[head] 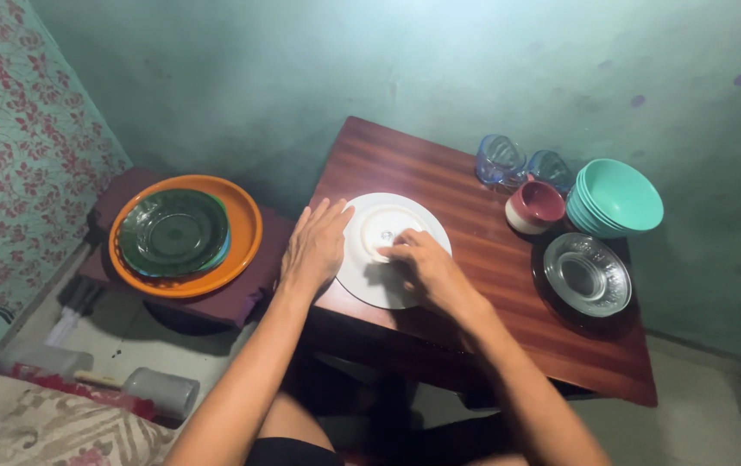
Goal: The person wipes a white plate with a white cloth on a wooden table. They rotate the plate and wipe both sides thoroughly, then flip it over and continue wiping the underside before setting it down.
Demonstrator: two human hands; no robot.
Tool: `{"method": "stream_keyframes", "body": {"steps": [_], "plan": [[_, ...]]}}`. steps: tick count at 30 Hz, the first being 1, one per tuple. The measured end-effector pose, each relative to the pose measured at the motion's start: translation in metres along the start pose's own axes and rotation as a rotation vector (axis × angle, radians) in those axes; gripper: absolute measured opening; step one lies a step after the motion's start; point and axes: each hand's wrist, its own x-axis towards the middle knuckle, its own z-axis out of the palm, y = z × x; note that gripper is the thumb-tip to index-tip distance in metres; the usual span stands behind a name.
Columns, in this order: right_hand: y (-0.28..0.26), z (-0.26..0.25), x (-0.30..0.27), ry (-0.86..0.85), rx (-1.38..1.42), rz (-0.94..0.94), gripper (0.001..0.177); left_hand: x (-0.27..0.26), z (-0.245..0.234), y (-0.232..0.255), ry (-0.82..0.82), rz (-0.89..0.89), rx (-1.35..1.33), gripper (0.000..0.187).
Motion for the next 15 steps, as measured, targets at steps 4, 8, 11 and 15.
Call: {"method": "stream_keyframes", "body": {"steps": [4, 8, 11, 15], "plan": [[0.047, -0.006, 0.007, -0.017, -0.107, -0.034, 0.054, 0.000, 0.002, -0.003, -0.006, 0.022, 0.032, 0.048], [0.078, 0.028, 0.045, 0.092, -0.255, 0.029, 0.044, 0.000, 0.005, -0.005, 0.003, 0.019, 0.031, 0.047], [0.086, 0.053, 0.061, 0.137, -0.201, -0.009, 0.044, -0.001, 0.003, -0.002, 0.006, 0.009, 0.014, 0.046], [0.075, 0.045, 0.036, 0.069, 0.003, -0.176, 0.046, -0.001, 0.003, -0.002, 0.008, 0.017, 0.034, 0.047]]}}
